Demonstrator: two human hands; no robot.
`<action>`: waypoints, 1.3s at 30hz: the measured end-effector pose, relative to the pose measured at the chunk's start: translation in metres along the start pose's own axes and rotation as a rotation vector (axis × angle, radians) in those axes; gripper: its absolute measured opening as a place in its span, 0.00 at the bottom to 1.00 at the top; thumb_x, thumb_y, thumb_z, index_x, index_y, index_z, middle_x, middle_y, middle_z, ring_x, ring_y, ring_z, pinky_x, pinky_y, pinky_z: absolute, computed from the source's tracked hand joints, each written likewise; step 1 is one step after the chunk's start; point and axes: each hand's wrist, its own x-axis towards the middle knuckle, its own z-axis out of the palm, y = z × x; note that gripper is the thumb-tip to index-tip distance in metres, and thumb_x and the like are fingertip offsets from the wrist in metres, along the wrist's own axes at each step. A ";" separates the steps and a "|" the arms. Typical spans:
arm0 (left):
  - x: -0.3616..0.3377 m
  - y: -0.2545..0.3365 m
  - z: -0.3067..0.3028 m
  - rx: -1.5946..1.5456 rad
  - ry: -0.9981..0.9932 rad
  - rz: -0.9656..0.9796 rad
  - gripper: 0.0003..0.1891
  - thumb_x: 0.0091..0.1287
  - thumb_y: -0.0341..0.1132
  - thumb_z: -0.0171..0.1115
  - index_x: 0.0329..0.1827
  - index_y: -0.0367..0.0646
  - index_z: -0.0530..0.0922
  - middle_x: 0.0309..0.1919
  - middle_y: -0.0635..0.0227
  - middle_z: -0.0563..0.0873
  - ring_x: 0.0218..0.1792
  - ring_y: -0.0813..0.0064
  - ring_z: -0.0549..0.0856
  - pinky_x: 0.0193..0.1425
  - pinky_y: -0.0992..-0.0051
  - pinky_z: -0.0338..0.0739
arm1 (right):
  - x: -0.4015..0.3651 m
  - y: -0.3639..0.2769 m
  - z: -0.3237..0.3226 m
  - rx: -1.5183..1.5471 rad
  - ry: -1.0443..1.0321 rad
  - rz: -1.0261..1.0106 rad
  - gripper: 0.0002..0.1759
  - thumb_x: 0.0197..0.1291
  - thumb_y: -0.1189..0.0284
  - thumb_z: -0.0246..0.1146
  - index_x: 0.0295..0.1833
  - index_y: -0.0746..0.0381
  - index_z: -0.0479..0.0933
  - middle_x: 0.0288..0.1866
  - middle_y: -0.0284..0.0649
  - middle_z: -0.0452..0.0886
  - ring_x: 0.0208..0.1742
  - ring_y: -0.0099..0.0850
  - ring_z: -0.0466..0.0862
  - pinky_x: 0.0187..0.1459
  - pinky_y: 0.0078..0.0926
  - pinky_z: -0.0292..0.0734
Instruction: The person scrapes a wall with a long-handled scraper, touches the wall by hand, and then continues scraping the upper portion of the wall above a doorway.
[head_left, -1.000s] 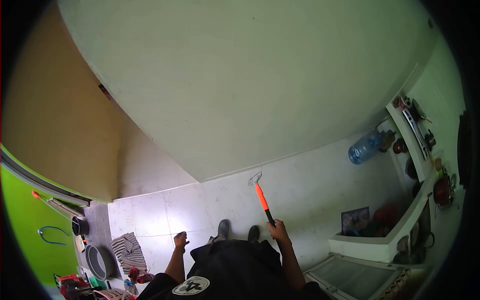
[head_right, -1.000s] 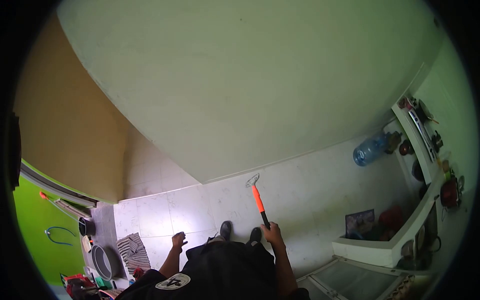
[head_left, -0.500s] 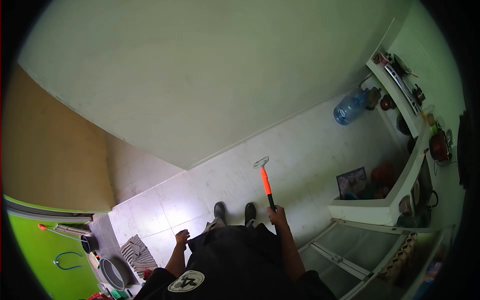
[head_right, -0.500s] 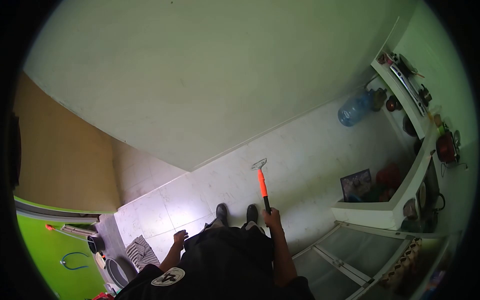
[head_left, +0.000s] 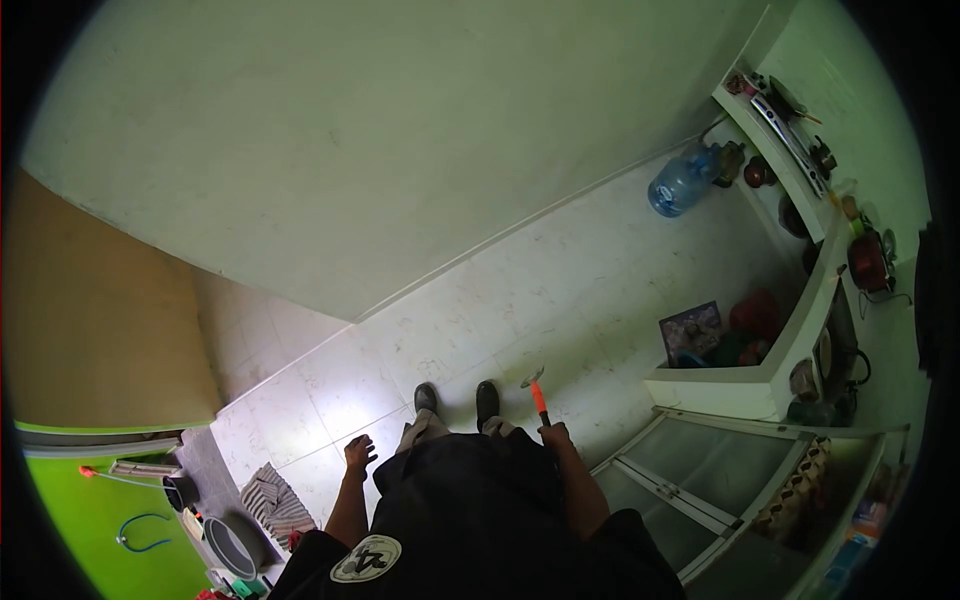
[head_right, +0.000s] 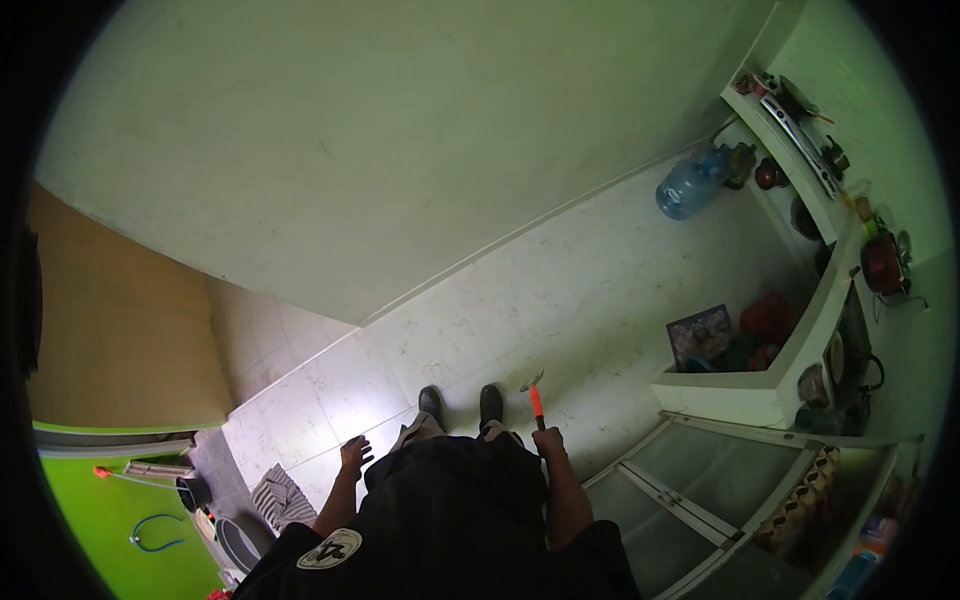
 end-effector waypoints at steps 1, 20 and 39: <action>-0.001 -0.002 0.001 0.001 0.001 -0.008 0.26 0.72 0.42 0.63 0.66 0.33 0.76 0.53 0.54 0.86 0.53 0.57 0.86 0.50 0.56 0.86 | -0.002 0.007 0.000 -0.022 -0.004 0.014 0.24 0.54 0.60 0.67 0.43 0.74 0.82 0.41 0.58 0.88 0.46 0.51 0.89 0.47 0.46 0.84; 0.008 0.013 0.001 0.060 -0.062 -0.031 0.28 0.73 0.42 0.61 0.71 0.35 0.71 0.59 0.51 0.84 0.58 0.53 0.85 0.56 0.52 0.84 | 0.009 0.024 0.014 -0.013 0.025 -0.019 0.29 0.51 0.59 0.74 0.46 0.76 0.83 0.40 0.54 0.89 0.41 0.46 0.90 0.43 0.43 0.84; 0.015 -0.016 -0.005 -0.001 -0.067 -0.037 0.27 0.73 0.43 0.61 0.69 0.34 0.73 0.56 0.51 0.85 0.54 0.54 0.87 0.51 0.55 0.86 | -0.001 0.035 0.015 -0.138 -0.010 -0.127 0.23 0.58 0.57 0.63 0.43 0.69 0.83 0.42 0.57 0.87 0.47 0.50 0.89 0.48 0.45 0.84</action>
